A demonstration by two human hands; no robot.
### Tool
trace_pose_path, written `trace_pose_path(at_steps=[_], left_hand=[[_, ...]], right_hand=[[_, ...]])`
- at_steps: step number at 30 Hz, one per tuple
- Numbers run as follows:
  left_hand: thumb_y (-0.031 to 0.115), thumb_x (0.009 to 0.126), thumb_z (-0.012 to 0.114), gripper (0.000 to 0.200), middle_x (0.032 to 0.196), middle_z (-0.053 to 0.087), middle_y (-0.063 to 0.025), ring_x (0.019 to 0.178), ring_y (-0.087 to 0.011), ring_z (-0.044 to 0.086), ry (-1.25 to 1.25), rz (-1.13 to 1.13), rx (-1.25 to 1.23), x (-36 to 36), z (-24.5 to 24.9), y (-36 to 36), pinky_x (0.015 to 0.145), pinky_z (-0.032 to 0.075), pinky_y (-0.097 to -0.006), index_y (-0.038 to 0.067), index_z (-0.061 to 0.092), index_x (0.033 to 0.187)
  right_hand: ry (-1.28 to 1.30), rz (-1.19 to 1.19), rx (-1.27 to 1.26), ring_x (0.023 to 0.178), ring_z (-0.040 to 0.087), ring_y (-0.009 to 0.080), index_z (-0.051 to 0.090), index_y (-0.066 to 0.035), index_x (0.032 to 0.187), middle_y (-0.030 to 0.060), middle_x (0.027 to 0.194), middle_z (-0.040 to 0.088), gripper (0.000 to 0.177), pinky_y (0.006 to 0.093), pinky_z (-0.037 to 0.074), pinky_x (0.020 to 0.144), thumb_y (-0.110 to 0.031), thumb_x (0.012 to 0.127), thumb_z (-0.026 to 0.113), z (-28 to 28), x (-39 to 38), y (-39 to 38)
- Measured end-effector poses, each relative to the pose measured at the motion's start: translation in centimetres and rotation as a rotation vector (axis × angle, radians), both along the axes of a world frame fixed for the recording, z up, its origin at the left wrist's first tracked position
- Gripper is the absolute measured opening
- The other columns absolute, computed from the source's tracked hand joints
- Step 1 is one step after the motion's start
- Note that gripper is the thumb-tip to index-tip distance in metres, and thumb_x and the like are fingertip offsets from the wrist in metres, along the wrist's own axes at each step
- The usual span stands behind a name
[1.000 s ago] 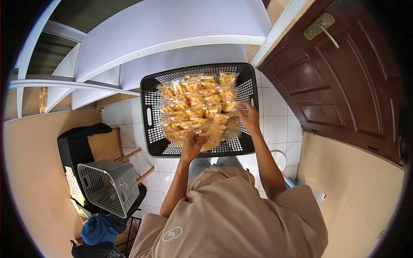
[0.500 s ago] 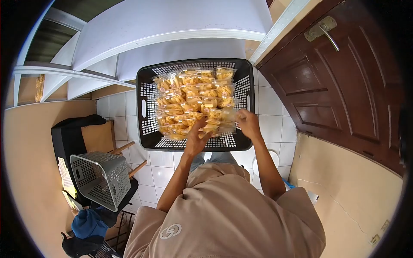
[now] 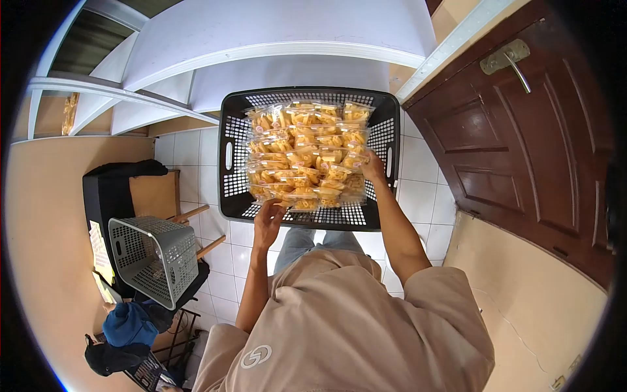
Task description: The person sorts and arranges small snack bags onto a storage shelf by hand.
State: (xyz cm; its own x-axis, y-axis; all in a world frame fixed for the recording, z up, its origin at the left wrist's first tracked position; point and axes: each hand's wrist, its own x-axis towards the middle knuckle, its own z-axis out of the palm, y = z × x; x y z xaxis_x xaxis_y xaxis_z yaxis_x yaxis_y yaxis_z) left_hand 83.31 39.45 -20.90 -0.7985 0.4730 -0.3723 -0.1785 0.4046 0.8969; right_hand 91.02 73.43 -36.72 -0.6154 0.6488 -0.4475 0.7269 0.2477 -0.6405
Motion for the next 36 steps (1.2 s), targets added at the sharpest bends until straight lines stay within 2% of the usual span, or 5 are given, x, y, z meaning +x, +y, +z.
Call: trace_pose_path(at_steps=[13, 16, 25, 31, 36], left_hand=[[0.019, 0.089, 0.064, 0.027, 0.085, 0.066, -0.009, 0.081, -0.0144, 0.062, -0.013, 0.102, -0.075, -1.1, 0.7, -4.1, 0.07, 0.049, -0.0277, 0.001, 0.059, 0.109], [0.02, 0.089, 0.062, 0.028, 0.091, 0.064, -0.0065, 0.081, -0.0138, 0.06, -0.017, 0.082, -0.054, -1.9, 0.6, -6.1, 0.069, 0.048, -0.0275, 0.004, 0.057, 0.113], [0.014, 0.089, 0.061, 0.023, 0.082, 0.064, -0.0075, 0.075, -0.0135, 0.062, 0.04, 0.196, 0.079, -6.5, 2.0, -12.9, 0.068, 0.048, -0.0284, 0.001, 0.059, 0.108], [0.015, 0.089, 0.057, 0.021, 0.073, 0.063, -0.0066, 0.067, -0.0137, 0.06, 0.127, 0.247, 0.082, -12.8, 1.6, -23.5, 0.063, 0.048, -0.0288, 0.003, 0.06, 0.106], [0.019, 0.09, 0.059, 0.02, 0.067, 0.059, -0.0043, 0.064, -0.0111, 0.056, 0.121, 0.378, 0.133, -18.3, 1.7, -34.3, 0.058, 0.046, -0.0261, 0.003, 0.062, 0.102]], right_hand=[[-0.244, -0.134, 0.238, 0.117, 0.049, 0.0422, 0.033, -0.003, 0.137, 0.0267, 0.136, 0.04, 0.075, 0.0435, 0.045, 0.095, -0.023, 0.077, 0.073, 9.3, -1.6, -2.3], [-0.072, -0.102, 0.415, 0.125, 0.039, 0.0411, 0.043, -0.005, 0.121, 0.0217, 0.129, 0.046, 0.056, 0.0458, 0.044, 0.095, -0.017, 0.076, 0.073, 4.6, -0.8, -2.1], [0.167, -0.19, 0.695, 0.113, 0.047, 0.0377, 0.049, 0.0, 0.117, 0.0197, 0.118, 0.05, 0.049, 0.0438, 0.04, 0.095, -0.012, 0.075, 0.072, 5.0, -1.5, -4.4], [0.319, -0.184, 0.739, 0.074, 0.055, 0.0252, 0.05, -0.001, 0.105, 0.0119, 0.092, 0.055, 0.039, 0.0366, 0.045, 0.066, -0.011, 0.074, 0.072, 5.9, -5.6, -14.4], [0.485, -0.328, 0.253, 0.061, 0.054, 0.0179, 0.049, -0.005, 0.102, 0.0078, 0.084, 0.054, 0.03, 0.0327, 0.044, 0.054, -0.005, 0.078, 0.068, 6.5, -12.2, -26.7]])
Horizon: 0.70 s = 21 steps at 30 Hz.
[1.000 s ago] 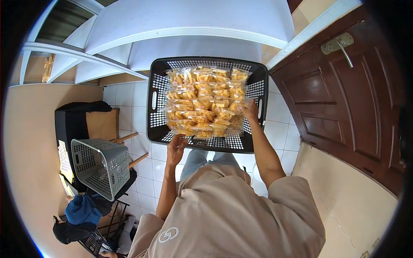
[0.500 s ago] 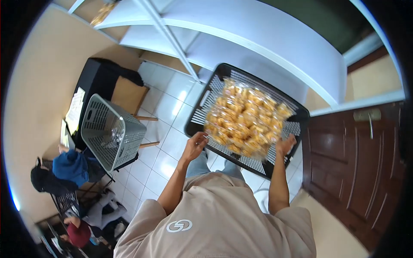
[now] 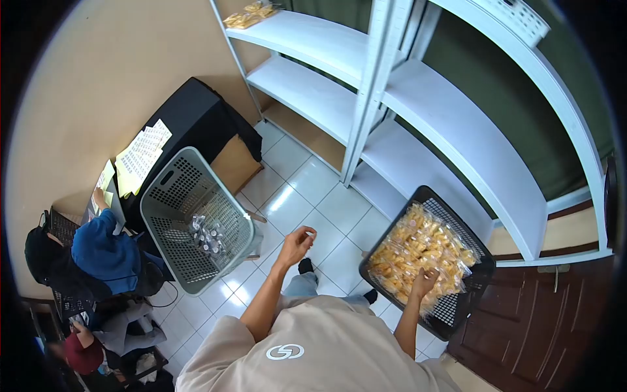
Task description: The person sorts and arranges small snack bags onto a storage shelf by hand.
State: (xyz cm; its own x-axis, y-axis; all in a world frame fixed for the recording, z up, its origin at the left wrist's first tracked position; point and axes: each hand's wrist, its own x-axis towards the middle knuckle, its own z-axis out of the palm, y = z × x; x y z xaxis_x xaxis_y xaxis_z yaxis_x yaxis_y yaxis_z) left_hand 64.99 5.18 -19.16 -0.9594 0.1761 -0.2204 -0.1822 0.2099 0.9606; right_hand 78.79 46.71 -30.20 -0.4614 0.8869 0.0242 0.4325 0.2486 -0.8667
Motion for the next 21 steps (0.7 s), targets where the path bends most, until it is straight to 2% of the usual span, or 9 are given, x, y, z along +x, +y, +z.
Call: trace_pose_path(at_steps=[1, 3, 4, 9, 13, 17, 19, 21], left_hand=[[0.021, 0.09, 0.06, 0.022, 0.067, 0.059, -0.0037, 0.062, -0.0107, 0.055, -0.018, 0.045, -0.021, -0.9, 0.7, -1.8, 0.057, 0.045, -0.0264, 0.001, 0.061, 0.101], [0.022, 0.09, 0.061, 0.023, 0.065, 0.056, -0.0023, 0.06, -0.0098, 0.052, 0.015, 0.079, -0.013, -2.5, 1.5, -5.3, 0.055, 0.043, -0.0261, 0.0, 0.061, 0.098], [0.022, 0.09, 0.061, 0.023, 0.065, 0.056, -0.0023, 0.06, -0.0098, 0.052, 0.024, 0.076, -0.007, -3.2, 2.1, -6.8, 0.055, 0.043, -0.0261, 0.0, 0.061, 0.098], [0.023, 0.089, 0.064, 0.023, 0.064, 0.054, -0.0001, 0.059, -0.007, 0.049, 0.033, 0.198, -0.007, -6.3, 2.4, -12.0, 0.053, 0.039, -0.0239, 0.001, 0.061, 0.094], [0.023, 0.088, 0.067, 0.022, 0.064, 0.053, 0.0014, 0.059, -0.0068, 0.047, -0.01, 0.328, 0.129, -7.9, 2.6, -13.1, 0.052, 0.037, -0.0222, 0.002, 0.061, 0.091], [0.023, 0.088, 0.067, 0.022, 0.063, 0.052, 0.0016, 0.059, -0.0065, 0.047, -0.038, 0.366, 0.158, -10.7, 2.2, -13.8, 0.053, 0.037, -0.0217, 0.002, 0.061, 0.09], [0.022, 0.088, 0.067, 0.021, 0.063, 0.052, 0.0017, 0.058, -0.0065, 0.047, -0.024, 0.39, 0.171, -13.3, 2.4, -14.4, 0.053, 0.037, -0.022, 0.002, 0.061, 0.09], [0.021, 0.088, 0.066, 0.02, 0.062, 0.052, 0.0019, 0.057, -0.0067, 0.047, -0.048, 0.422, 0.177, -16.7, 3.1, -14.6, 0.053, 0.037, -0.0225, 0.002, 0.06, 0.089]], right_hand=[[0.004, 0.002, 0.001, 0.061, 0.054, 0.0179, 0.049, -0.005, 0.102, 0.0078, 0.084, 0.054, 0.03, 0.0327, 0.044, 0.054, -0.005, 0.078, 0.068, 0.8, -1.3, -2.3], [0.075, 0.057, -0.308, 0.054, 0.052, 0.0138, 0.049, -0.005, 0.102, 0.007, 0.081, 0.054, 0.025, 0.0286, 0.041, 0.048, -0.004, 0.083, 0.065, 5.5, -5.2, -6.8], [0.077, 0.121, -0.277, 0.05, 0.051, 0.0113, 0.048, -0.004, 0.103, 0.0069, 0.081, 0.055, 0.022, 0.0255, 0.04, 0.043, -0.003, 0.085, 0.062, 5.9, -6.4, -7.8], [0.125, 0.169, -0.325, 0.05, 0.055, 0.0133, 0.05, -0.005, 0.103, 0.0072, 0.081, 0.056, 0.021, 0.0265, 0.043, 0.042, -0.002, 0.085, 0.061, 6.3, -12.3, -9.1], [0.13, 0.243, -0.305, 0.049, 0.054, 0.0134, 0.05, -0.005, 0.1, 0.0069, 0.078, 0.056, 0.018, 0.0258, 0.043, 0.04, -0.002, 0.086, 0.06, 8.0, -17.8, -10.3], [0.155, 0.397, -0.37, 0.048, 0.053, 0.012, 0.05, -0.005, 0.098, 0.0061, 0.07, 0.056, 0.015, 0.0256, 0.043, 0.039, -0.001, 0.086, 0.059, 7.9, -24.4, -12.7], [0.069, 0.593, -0.375, 0.05, 0.053, 0.0111, 0.053, -0.003, 0.095, 0.0049, 0.065, 0.057, 0.012, 0.0239, 0.045, 0.042, -0.004, 0.086, 0.061, 7.6, -28.5, -14.7], [0.059, 0.63, -0.429, 0.048, 0.052, 0.0104, 0.055, -0.002, 0.091, 0.0037, 0.06, 0.055, 0.009, 0.0244, 0.045, 0.043, -0.005, 0.086, 0.062, 8.8, -32.5, -17.4]])
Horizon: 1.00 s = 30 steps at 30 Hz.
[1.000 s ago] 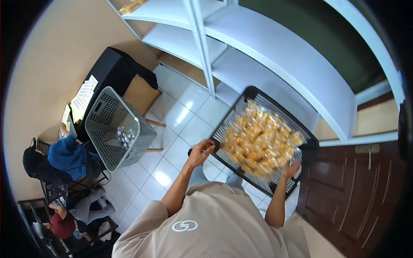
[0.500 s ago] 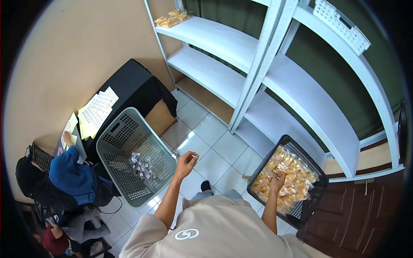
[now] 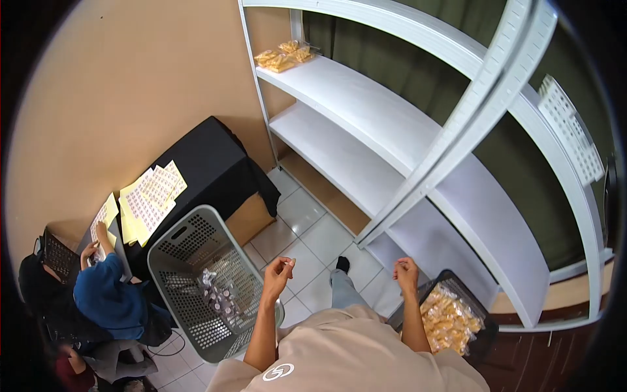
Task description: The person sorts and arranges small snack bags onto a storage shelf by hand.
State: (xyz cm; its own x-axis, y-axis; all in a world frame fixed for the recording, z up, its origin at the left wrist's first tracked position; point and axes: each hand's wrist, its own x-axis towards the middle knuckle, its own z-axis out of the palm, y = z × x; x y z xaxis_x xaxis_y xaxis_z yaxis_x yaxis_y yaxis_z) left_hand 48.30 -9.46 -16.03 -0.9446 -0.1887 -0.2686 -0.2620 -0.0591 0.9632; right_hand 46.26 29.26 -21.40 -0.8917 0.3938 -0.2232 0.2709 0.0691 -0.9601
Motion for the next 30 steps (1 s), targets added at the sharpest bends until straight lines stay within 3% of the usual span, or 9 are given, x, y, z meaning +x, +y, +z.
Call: trace_pose_path(at_steps=[5, 8, 12, 18, 22, 26, 29, 30], left_hand=[[0.021, 0.09, 0.065, 0.021, 0.062, 0.049, 0.003, 0.056, -0.0058, 0.046, 0.038, 0.056, 0.097, -11.9, 2.5, 1.0, 0.054, 0.044, -0.0235, 0.001, 0.059, 0.09], [0.021, 0.09, 0.065, 0.021, 0.062, 0.049, 0.0026, 0.054, -0.006, 0.046, 0.083, 0.049, 0.17, -19.0, 3.8, 2.2, 0.052, 0.045, -0.0243, 0.001, 0.059, 0.091], [0.022, 0.09, 0.065, 0.022, 0.056, 0.046, 0.0028, 0.051, -0.0059, 0.044, 0.14, 0.088, 0.041, -26.8, 4.9, 2.5, 0.049, 0.044, -0.024, 0.0, 0.06, 0.089], [0.026, 0.089, 0.065, 0.024, 0.057, 0.053, 0.0013, 0.052, -0.0048, 0.045, 0.282, 0.092, -0.064, -38.5, 8.1, -2.6, 0.047, 0.033, -0.022, 0.002, 0.062, 0.088], [0.02, 0.091, 0.062, 0.018, 0.067, 0.061, -0.0015, 0.057, -0.0048, 0.049, 0.441, 0.113, -0.112, -48.4, 12.1, -8.5, 0.05, 0.037, -0.0204, 0.002, 0.062, 0.092], [0.021, 0.092, 0.061, 0.021, 0.077, 0.064, -0.0033, 0.069, -0.0084, 0.061, 0.534, 0.077, -0.173, -60.4, 14.8, -15.2, 0.055, 0.044, -0.0215, 0.001, 0.062, 0.096], [0.021, 0.092, 0.061, 0.023, 0.083, 0.066, -0.0061, 0.077, -0.0119, 0.063, 0.673, 0.028, -0.262, -69.4, 17.6, -18.6, 0.061, 0.048, -0.0254, -0.001, 0.063, 0.097], [0.02, 0.091, 0.061, 0.023, 0.087, 0.067, -0.0091, 0.08, -0.0161, 0.065, 0.69, 0.016, -0.401, -71.8, 18.4, -19.3, 0.066, 0.05, -0.0291, -0.001, 0.063, 0.098]], right_hand=[[-0.08, 0.362, 0.142, 0.048, 0.052, 0.0084, 0.059, 0.0, 0.085, 0.0038, 0.059, 0.057, 0.01, 0.0249, 0.045, 0.043, -0.008, 0.086, 0.064, 2.0, -9.8, -2.8], [-0.116, 0.47, 0.093, 0.049, 0.052, 0.0081, 0.059, 0.001, 0.083, 0.0039, 0.059, 0.057, 0.012, 0.0244, 0.044, 0.043, -0.01, 0.086, 0.064, 4.6, -14.8, -3.6], [-0.114, 0.606, 0.076, 0.045, 0.051, 0.0077, 0.06, 0.001, 0.081, 0.0042, 0.054, 0.057, 0.016, 0.0252, 0.043, 0.042, -0.012, 0.086, 0.066, 7.3, -20.8, -4.9], [-0.085, 0.668, 0.085, 0.048, 0.049, 0.0061, 0.06, 0.001, 0.083, 0.0023, 0.057, 0.056, 0.015, 0.0238, 0.039, 0.041, -0.012, 0.087, 0.064, 13.7, -29.5, -10.0], [-0.054, 0.663, 0.006, 0.049, 0.05, 0.006, 0.06, 0.001, 0.084, 0.0013, 0.057, 0.055, 0.012, 0.0229, 0.039, 0.043, -0.011, 0.088, 0.063, 16.6, -36.3, -14.0], [0.101, 0.673, 0.021, 0.054, 0.051, 0.0063, 0.06, -0.001, 0.086, 0.0012, 0.062, 0.057, 0.011, 0.0231, 0.042, 0.048, -0.011, 0.088, 0.063, 18.8, -44.1, -19.4], [0.155, 0.672, -0.085, 0.058, 0.053, 0.0087, 0.058, -0.002, 0.084, 0.0019, 0.065, 0.055, 0.015, 0.0243, 0.044, 0.049, -0.015, 0.09, 0.062, 20.8, -51.5, -24.6], [0.086, 0.634, -0.114, 0.059, 0.054, 0.009, 0.058, -0.003, 0.084, 0.0017, 0.066, 0.055, 0.017, 0.0244, 0.044, 0.049, -0.019, 0.09, 0.062, 21.2, -53.9, -26.5]])
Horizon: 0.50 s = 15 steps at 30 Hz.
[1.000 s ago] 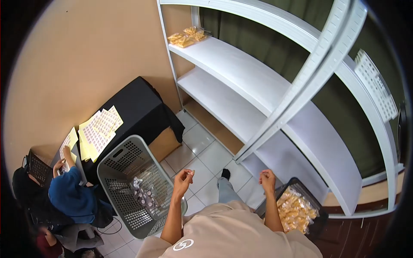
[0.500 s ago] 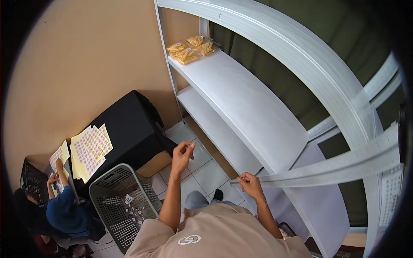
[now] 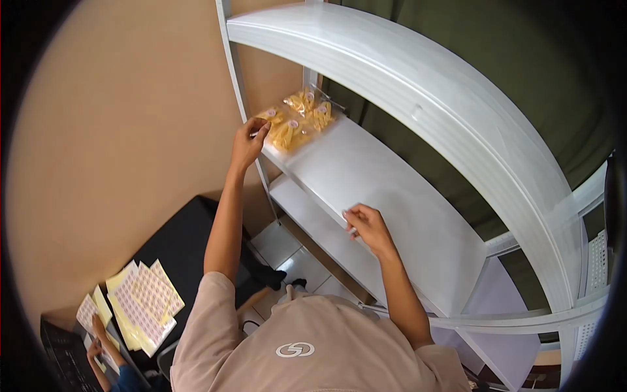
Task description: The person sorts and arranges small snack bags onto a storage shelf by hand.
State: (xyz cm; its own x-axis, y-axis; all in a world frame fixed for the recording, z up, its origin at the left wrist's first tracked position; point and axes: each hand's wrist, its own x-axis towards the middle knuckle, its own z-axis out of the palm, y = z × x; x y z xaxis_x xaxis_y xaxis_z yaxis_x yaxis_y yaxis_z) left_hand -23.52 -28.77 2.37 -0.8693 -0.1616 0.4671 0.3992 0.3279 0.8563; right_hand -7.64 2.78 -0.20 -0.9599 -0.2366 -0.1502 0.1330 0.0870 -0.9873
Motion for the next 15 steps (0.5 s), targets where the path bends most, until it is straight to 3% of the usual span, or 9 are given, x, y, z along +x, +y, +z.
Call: trace_pose_path(at_steps=[2, 5, 6, 8, 9, 10, 12, 13, 15], left_hand=[[0.02, 0.091, 0.06, 0.023, 0.09, 0.068, -0.0122, 0.084, -0.0203, 0.066, 0.01, 0.018, -0.134, -4.6, 0.3, -1.2, 0.071, 0.052, -0.0329, -0.001, 0.064, 0.1], [0.01, 0.088, 0.054, 0.023, 0.106, 0.064, -0.0216, 0.096, -0.0366, 0.063, 0.049, -0.07, -0.371, -9.5, 0.5, -2.2, 0.087, 0.049, -0.0405, -0.001, 0.063, 0.105], [0.01, 0.088, 0.054, 0.023, 0.106, 0.064, -0.0216, 0.096, -0.0366, 0.063, 0.058, -0.082, -0.373, -10.7, 0.3, -2.3, 0.087, 0.049, -0.0405, -0.001, 0.063, 0.105], [0.009, 0.087, 0.053, 0.029, 0.114, 0.061, -0.0221, 0.103, -0.0385, 0.06, 0.096, -0.08, -0.54, -12.6, -0.7, -2.2, 0.092, 0.047, -0.0426, 0.001, 0.06, 0.114], [0.013, 0.085, 0.056, 0.043, 0.119, 0.056, -0.0257, 0.107, -0.0413, 0.057, 0.045, -0.075, -0.647, -13.6, -1.7, -2.3, 0.093, 0.045, -0.0461, 0.006, 0.051, 0.128], [0.013, 0.085, 0.056, 0.043, 0.119, 0.056, -0.0257, 0.107, -0.0413, 0.057, 0.05, -0.091, -0.647, -14.5, -2.8, -2.3, 0.093, 0.045, -0.0461, 0.006, 0.051, 0.128], [0.019, 0.085, 0.059, 0.056, 0.119, 0.055, -0.0297, 0.112, -0.0441, 0.053, -0.233, -0.001, -0.828, -16.3, -4.5, -2.0, 0.096, 0.043, -0.0475, 0.01, 0.042, 0.137], [0.027, 0.082, 0.064, 0.07, 0.119, 0.054, -0.0314, 0.113, -0.0451, 0.052, -0.317, -0.016, -0.827, -17.1, -5.1, -2.1, 0.096, 0.043, -0.0476, 0.011, 0.032, 0.142], [0.029, 0.082, 0.065, 0.073, 0.12, 0.054, -0.0303, 0.113, -0.0451, 0.052, -0.352, -0.011, -0.813, -17.0, -4.1, -1.8, 0.096, 0.043, -0.0474, 0.012, 0.029, 0.144]], right_hand=[[-0.124, -0.036, -0.027, 0.06, 0.055, 0.0102, 0.057, -0.005, 0.084, 0.0016, 0.07, 0.055, 0.024, 0.0245, 0.045, 0.048, -0.028, 0.091, 0.062, -0.4, -4.9, -3.3], [-0.197, -0.101, -0.092, 0.058, 0.055, 0.0112, 0.057, -0.006, 0.085, 0.0021, 0.075, 0.055, 0.035, 0.024, 0.044, 0.046, -0.041, 0.088, 0.064, -0.6, -11.1, -7.9], [-0.215, -0.127, -0.093, 0.057, 0.055, 0.0112, 0.057, -0.006, 0.085, 0.0022, 0.076, 0.055, 0.039, 0.0241, 0.043, 0.045, -0.044, 0.086, 0.066, -0.8, -12.9, -9.3], [-0.262, -0.188, -0.074, 0.056, 0.054, 0.0114, 0.056, -0.007, 0.085, 0.0021, 0.076, 0.054, 0.041, 0.0244, 0.042, 0.043, -0.046, 0.084, 0.067, -1.5, -15.8, -11.7], [-0.318, -0.234, -0.051, 0.055, 0.054, 0.0116, 0.056, -0.007, 0.084, 0.002, 0.076, 0.054, 0.044, 0.0247, 0.041, 0.042, -0.049, 0.082, 0.068, -1.7, -16.8, -12.7], [-0.318, -0.251, -0.054, 0.055, 0.054, 0.0116, 0.056, -0.007, 0.084, 0.002, 0.076, 0.054, 0.044, 0.0247, 0.041, 0.042, -0.049, 0.082, 0.068, -2.0, -17.6, -13.6], [-0.347, -0.299, 0.004, 0.055, 0.053, 0.0116, 0.055, -0.007, 0.083, 0.0015, 0.075, 0.052, 0.047, 0.025, 0.038, 0.039, -0.052, 0.08, 0.069, -2.2, -18.8, -14.8], [-0.366, -0.305, -0.013, 0.054, 0.052, 0.0115, 0.055, -0.007, 0.082, 0.0004, 0.071, 0.05, 0.041, 0.025, 0.037, 0.038, -0.045, 0.081, 0.07, -2.3, -19.3, -15.2], [-0.342, -0.313, -0.071, 0.053, 0.051, 0.0113, 0.055, -0.008, 0.081, 0.0001, 0.07, 0.05, 0.037, 0.0247, 0.037, 0.039, -0.041, 0.082, 0.071, -3.8, -20.1, -15.8]])
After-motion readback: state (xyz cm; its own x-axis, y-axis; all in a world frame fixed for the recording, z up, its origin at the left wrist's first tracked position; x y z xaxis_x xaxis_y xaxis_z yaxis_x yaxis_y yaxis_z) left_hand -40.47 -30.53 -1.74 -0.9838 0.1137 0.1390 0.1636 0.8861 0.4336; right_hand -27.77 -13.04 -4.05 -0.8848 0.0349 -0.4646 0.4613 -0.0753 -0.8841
